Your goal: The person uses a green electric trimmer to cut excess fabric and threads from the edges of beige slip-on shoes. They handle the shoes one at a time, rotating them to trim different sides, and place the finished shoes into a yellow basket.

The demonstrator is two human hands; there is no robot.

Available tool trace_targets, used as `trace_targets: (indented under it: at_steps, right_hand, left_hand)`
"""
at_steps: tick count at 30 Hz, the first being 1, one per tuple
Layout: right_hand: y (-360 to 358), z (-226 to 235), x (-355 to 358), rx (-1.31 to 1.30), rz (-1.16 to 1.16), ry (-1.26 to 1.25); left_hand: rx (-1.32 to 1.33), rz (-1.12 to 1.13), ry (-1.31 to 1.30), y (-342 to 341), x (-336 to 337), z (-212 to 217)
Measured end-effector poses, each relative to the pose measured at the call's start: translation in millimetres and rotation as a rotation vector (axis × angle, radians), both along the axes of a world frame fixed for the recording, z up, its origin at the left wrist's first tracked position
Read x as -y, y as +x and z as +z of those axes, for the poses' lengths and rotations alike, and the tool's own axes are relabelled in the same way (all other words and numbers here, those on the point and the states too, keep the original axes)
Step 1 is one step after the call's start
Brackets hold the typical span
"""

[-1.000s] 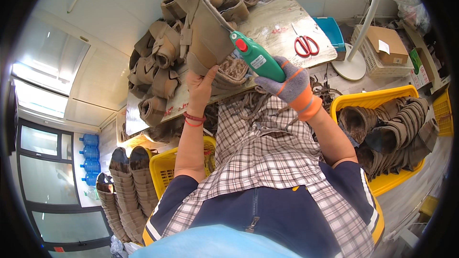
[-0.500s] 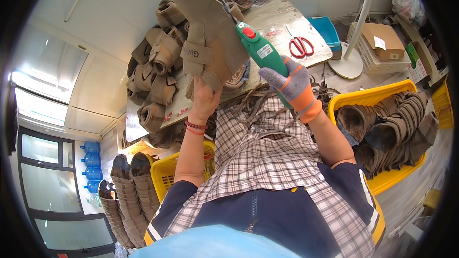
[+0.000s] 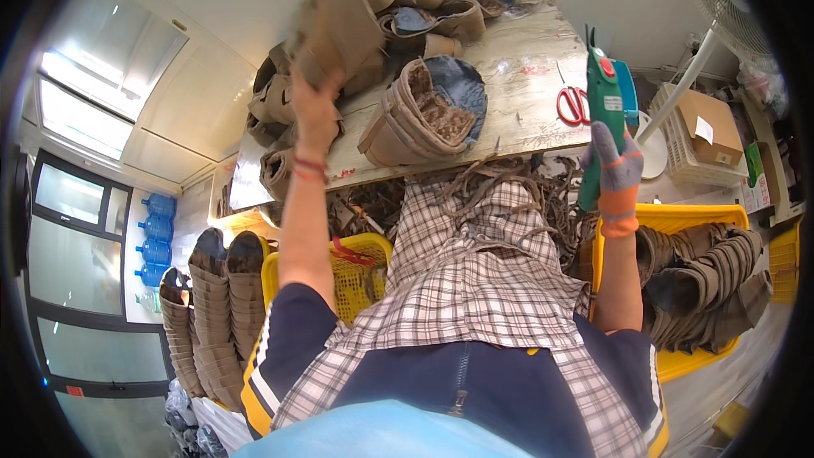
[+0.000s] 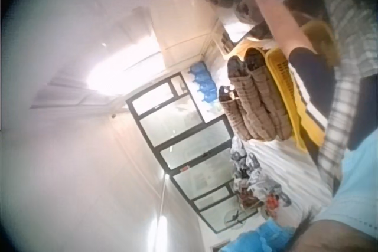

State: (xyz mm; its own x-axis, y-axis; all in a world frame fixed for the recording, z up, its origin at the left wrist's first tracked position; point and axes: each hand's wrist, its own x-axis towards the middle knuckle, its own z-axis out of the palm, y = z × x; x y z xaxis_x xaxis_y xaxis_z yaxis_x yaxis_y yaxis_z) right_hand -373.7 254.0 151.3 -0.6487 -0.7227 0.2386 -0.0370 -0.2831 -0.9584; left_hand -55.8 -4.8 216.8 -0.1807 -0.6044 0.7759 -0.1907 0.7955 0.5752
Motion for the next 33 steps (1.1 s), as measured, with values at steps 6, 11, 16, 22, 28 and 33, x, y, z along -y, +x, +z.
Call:
trace_targets:
  at_steps: [6,11,16,22,28,33]
  right_hand:
    - [3.6,-19.6,-9.9,0.021,0.052,0.025]
    - [-1.3,-39.1,-17.2,0.002,0.033,0.262]
    - [5.0,-49.8,-3.2,0.011,0.141,0.355]
    - [15.6,-64.7,9.1,0.012,0.177,0.382]
    - [19.7,-74.7,3.8,0.021,0.148,0.395]
    - [10.8,-85.5,-3.2,0.023,0.121,0.423]
  left_hand:
    - [0.473,0.578,-0.411,51.8,169.2,42.9]
    - [0.355,0.276,-0.002,15.2,115.2,-26.3]
    - [0.790,-0.147,-0.398,-30.2,15.3,-70.3]
    - [1.483,-0.473,-0.564,-58.4,36.3,-33.3]
    - [1.353,-0.583,-0.389,-84.5,39.9,-73.7]
    - [0.746,-0.315,-0.422,-60.6,30.1,-92.8]
